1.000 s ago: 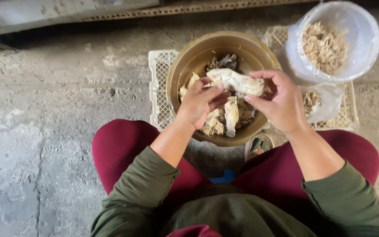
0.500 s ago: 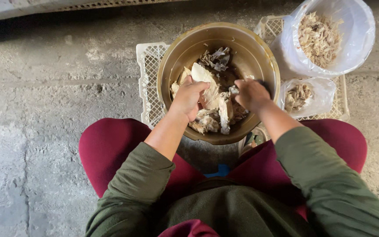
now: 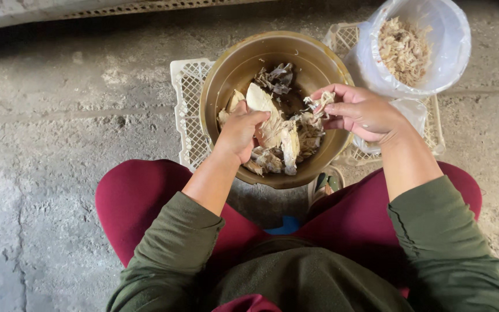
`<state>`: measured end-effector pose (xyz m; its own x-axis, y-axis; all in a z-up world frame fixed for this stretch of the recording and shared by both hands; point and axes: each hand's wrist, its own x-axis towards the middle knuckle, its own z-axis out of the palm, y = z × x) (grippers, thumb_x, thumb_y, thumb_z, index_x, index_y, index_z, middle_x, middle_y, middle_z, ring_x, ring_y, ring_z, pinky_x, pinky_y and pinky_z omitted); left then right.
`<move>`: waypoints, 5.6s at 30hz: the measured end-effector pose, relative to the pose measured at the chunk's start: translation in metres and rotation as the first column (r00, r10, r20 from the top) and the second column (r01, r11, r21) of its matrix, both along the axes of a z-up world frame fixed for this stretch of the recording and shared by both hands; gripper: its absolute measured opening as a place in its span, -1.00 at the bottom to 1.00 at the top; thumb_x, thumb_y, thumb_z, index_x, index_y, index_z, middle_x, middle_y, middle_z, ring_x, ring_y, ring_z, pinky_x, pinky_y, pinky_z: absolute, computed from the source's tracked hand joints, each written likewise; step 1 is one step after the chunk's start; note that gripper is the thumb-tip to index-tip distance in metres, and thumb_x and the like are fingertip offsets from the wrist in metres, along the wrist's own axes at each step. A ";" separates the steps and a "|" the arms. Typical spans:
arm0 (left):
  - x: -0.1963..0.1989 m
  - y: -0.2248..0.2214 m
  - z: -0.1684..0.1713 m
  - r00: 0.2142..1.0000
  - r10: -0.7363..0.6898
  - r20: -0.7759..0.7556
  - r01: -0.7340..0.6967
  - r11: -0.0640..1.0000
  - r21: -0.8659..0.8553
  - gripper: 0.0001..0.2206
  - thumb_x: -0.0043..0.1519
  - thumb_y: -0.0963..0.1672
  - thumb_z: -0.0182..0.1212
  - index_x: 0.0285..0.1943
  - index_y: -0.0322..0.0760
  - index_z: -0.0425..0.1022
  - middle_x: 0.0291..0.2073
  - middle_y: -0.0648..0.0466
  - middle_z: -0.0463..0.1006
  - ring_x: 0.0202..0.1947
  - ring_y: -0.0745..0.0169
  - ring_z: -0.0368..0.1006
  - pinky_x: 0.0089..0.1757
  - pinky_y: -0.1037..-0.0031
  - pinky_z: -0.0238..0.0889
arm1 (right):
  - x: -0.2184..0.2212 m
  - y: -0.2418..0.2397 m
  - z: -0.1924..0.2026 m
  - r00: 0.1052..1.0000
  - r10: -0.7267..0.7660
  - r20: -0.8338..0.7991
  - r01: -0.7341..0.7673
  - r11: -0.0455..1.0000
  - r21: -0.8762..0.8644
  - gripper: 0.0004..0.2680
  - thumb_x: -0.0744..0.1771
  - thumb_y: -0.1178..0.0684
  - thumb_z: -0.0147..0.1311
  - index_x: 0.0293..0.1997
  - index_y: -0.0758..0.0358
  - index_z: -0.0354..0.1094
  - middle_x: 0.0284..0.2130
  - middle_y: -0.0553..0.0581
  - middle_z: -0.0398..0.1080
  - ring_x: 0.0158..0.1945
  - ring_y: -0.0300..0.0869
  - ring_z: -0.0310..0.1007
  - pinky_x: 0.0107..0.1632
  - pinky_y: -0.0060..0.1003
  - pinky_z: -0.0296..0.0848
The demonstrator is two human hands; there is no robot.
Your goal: The person sits cross-legged on the floor and uses both hands to shred cooked chicken meat from a brown bowl. The shredded meat is transferred into a white plastic bag placed to the right.
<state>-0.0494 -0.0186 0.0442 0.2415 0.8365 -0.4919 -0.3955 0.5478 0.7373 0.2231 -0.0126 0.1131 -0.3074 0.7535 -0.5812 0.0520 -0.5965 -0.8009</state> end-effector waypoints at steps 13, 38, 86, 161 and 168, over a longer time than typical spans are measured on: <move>0.015 -0.006 -0.009 0.996 -0.083 0.025 0.081 0.995 0.053 -0.67 0.20 -0.26 0.20 0.15 -0.38 0.33 -0.13 0.02 0.47 -0.06 0.22 0.42 -0.04 0.39 0.36 | 0.089 -0.035 0.041 0.934 -0.120 0.338 0.046 0.975 0.219 -0.83 0.35 0.10 0.17 0.00 0.31 0.39 -0.23 0.17 0.53 -0.23 -0.23 0.53 -0.24 -0.32 0.53; 0.053 -0.015 0.008 0.986 -0.132 0.097 0.115 0.979 0.167 -0.46 0.12 -0.30 0.28 0.31 -0.48 0.25 0.01 -0.13 0.52 0.02 0.12 0.48 0.04 0.33 0.38 | -0.033 -0.049 0.024 0.950 -0.017 0.311 -0.109 0.917 0.383 -0.60 0.28 -0.01 0.25 0.22 0.25 0.28 -0.03 0.10 0.53 0.01 -0.27 0.55 0.11 -0.28 0.53; 0.024 -0.018 0.030 0.981 -0.181 -0.062 0.191 0.951 0.243 -0.75 0.19 -0.26 0.31 0.03 -0.47 0.49 -0.22 -0.04 0.59 -0.28 0.32 0.55 -0.22 0.48 0.50 | -0.048 -0.043 0.011 0.883 -0.104 0.458 -0.119 0.895 0.431 -0.82 0.29 0.10 0.27 -0.06 0.32 0.55 -0.35 0.07 0.59 -0.35 -0.36 0.46 -0.27 -0.42 0.44; 0.030 -0.007 0.039 0.985 -0.160 -0.065 0.172 0.938 0.302 -0.81 0.18 -0.25 0.31 -0.04 -0.40 0.49 -0.41 0.16 0.61 -0.43 0.54 0.46 -0.36 0.66 0.30 | -0.021 -0.039 0.013 0.964 -0.174 0.201 0.071 0.895 0.440 -0.91 0.31 0.23 0.16 -0.14 0.33 0.47 -0.39 0.06 0.50 -0.39 -0.34 0.45 -0.32 -0.46 0.46; 0.029 -0.014 0.045 0.886 -0.212 -0.411 0.375 0.850 0.369 -0.82 0.10 -0.21 0.36 -0.15 -0.34 0.56 -0.55 0.23 0.49 -0.48 0.61 0.32 -0.38 0.72 0.19 | -0.043 -0.043 0.023 0.895 -0.140 0.424 -0.102 0.860 0.499 -0.89 0.30 0.20 0.25 -0.13 0.33 0.53 -0.39 0.06 0.56 -0.39 -0.38 0.45 -0.34 -0.51 0.39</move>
